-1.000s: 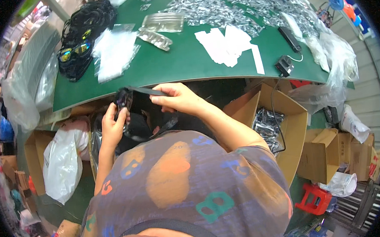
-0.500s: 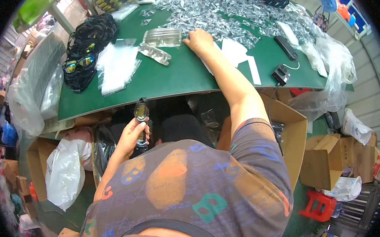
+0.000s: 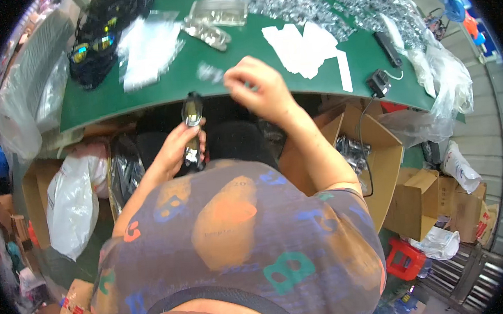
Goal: Manually placing swimming goggles into individual plastic bags and sealing them at a factory workbench.
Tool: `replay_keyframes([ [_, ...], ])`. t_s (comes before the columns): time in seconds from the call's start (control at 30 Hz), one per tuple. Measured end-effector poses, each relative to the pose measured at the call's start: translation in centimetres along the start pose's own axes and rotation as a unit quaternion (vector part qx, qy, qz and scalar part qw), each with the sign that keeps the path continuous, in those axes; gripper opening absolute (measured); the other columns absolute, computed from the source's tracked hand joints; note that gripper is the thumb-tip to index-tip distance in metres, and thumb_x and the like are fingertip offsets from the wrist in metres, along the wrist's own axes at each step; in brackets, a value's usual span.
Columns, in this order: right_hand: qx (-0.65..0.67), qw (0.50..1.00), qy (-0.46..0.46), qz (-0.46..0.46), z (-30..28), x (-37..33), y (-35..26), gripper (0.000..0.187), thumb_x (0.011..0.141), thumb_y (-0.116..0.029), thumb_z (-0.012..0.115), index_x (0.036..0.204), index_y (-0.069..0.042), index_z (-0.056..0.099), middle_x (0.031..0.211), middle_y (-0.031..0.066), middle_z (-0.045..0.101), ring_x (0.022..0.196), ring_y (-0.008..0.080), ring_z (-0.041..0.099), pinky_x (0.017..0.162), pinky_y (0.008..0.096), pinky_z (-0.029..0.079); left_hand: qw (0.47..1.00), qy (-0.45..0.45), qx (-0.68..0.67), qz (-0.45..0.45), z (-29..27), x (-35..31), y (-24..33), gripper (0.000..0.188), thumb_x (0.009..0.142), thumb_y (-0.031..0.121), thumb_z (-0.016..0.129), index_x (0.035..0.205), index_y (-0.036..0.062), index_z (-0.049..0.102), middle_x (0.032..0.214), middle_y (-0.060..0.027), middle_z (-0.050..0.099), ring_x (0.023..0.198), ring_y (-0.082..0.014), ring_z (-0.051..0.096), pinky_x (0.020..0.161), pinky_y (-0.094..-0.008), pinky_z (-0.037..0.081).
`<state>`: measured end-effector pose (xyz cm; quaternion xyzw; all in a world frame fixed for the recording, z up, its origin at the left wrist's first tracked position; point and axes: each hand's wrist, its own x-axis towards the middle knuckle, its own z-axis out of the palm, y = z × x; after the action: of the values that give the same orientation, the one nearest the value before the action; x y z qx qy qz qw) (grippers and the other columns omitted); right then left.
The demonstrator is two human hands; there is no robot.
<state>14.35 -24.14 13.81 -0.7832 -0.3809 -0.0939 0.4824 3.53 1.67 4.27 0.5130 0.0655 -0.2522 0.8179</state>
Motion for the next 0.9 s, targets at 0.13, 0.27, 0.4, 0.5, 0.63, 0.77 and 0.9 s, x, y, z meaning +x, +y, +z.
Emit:
replay_keyframes([
  [0.13, -0.138, 0.964, -0.163, -0.158, 4.8, -3.3, -4.3, 0.022, 0.078, -0.011, 0.079, 0.097, -0.01, 0.07, 0.099, 0.004, 0.063, 0.091, 0.0245, 0.061, 0.077, 0.0365, 0.049, 1.0, 0.003, 0.016, -0.018, 1.2, 0.0, 0.4, 0.033, 0.11, 0.034, 0.049, 0.124, 0.0062, 0.059, 0.1, -0.0048, 0.068, 0.082, -0.0155, 0.068, 0.067, -0.0328, 0.06],
  [0.27, -0.214, 0.941, -0.237, -0.111, 5.9, -4.5, -4.1, 0.021, 0.08, -0.018, 0.078, 0.098, -0.013, 0.07, 0.102, 0.0018, 0.061, 0.095, 0.0215, 0.059, 0.08, 0.0358, 0.046, 0.99, -0.048, -0.116, -0.067, 1.9, -0.8, 0.8, 0.041, 0.108, 0.043, 0.051, 0.133, 0.0111, 0.055, 0.108, -0.0039, 0.067, 0.089, -0.0142, 0.07, 0.07, -0.0292, 0.058],
  [0.4, -0.208, 0.943, -0.247, -0.08, 4.6, -4.0, -4.3, 0.018, 0.085, -0.022, 0.076, 0.1, -0.012, 0.071, 0.102, 0.0016, 0.062, 0.096, 0.0216, 0.06, 0.08, 0.0374, 0.045, 0.997, -0.06, -0.045, -0.024, 2.9, -1.3, 0.9, 0.038, 0.107, 0.033, 0.055, 0.134, 0.0073, 0.053, 0.11, -0.0052, 0.065, 0.097, -0.0153, 0.065, 0.085, -0.0326, 0.054],
  [0.5, -0.151, 0.976, -0.155, 0.023, 0.0, -3.3, -0.9, 0.017, 0.087, -0.023, 0.073, 0.101, -0.013, 0.074, 0.094, 0.0076, 0.069, 0.092, 0.0281, 0.068, 0.077, 0.0432, 0.05, 0.999, -0.043, -0.002, 0.0, 0.7, -0.8, -0.8, 0.033, 0.105, 0.021, 0.051, 0.133, 0.0026, 0.049, 0.108, -0.0085, 0.065, 0.094, -0.0164, 0.065, 0.084, -0.0336, 0.054],
  [0.63, -0.427, 0.882, 0.123, 0.16, -10.1, -7.4, 5.5, 0.029, 0.093, -0.034, 0.069, 0.108, -0.009, 0.072, 0.104, 0.0119, 0.073, 0.095, 0.0325, 0.07, 0.085, 0.0479, 0.053, 0.999, -0.04, -0.023, -0.013, 0.9, -0.5, -0.8, 0.036, 0.105, 0.021, 0.052, 0.137, 0.0043, 0.047, 0.106, -0.0095, 0.064, 0.092, -0.0176, 0.065, 0.076, -0.0349, 0.057],
  [0.77, -0.569, 0.751, 0.116, 0.314, -12.6, -14.4, 9.7, 0.055, 0.098, -0.049, 0.063, 0.128, -0.004, 0.064, 0.137, 0.0185, 0.063, 0.129, 0.0348, 0.058, 0.107, 0.0578, 0.042, 0.998, -0.057, -0.028, -0.017, 1.3, -0.4, -0.2, 0.048, 0.105, 0.023, 0.053, 0.148, 0.0058, 0.041, 0.104, -0.009, 0.063, 0.091, -0.0172, 0.064, 0.072, -0.036, 0.058],
  [0.9, -0.586, 0.77, 0.104, 0.229, -9.4, -15.9, 7.8, 0.057, 0.095, -0.044, 0.069, 0.136, -0.005, 0.06, 0.144, 0.0136, 0.059, 0.141, 0.0304, 0.049, 0.116, 0.0529, 0.035, 0.997, -0.061, -0.044, -0.017, 1.3, -0.5, 0.1, 0.054, 0.104, 0.024, 0.055, 0.153, 0.0068, 0.037, 0.104, -0.0086, 0.062, 0.091, -0.017, 0.064, 0.07, -0.036, 0.059],
])
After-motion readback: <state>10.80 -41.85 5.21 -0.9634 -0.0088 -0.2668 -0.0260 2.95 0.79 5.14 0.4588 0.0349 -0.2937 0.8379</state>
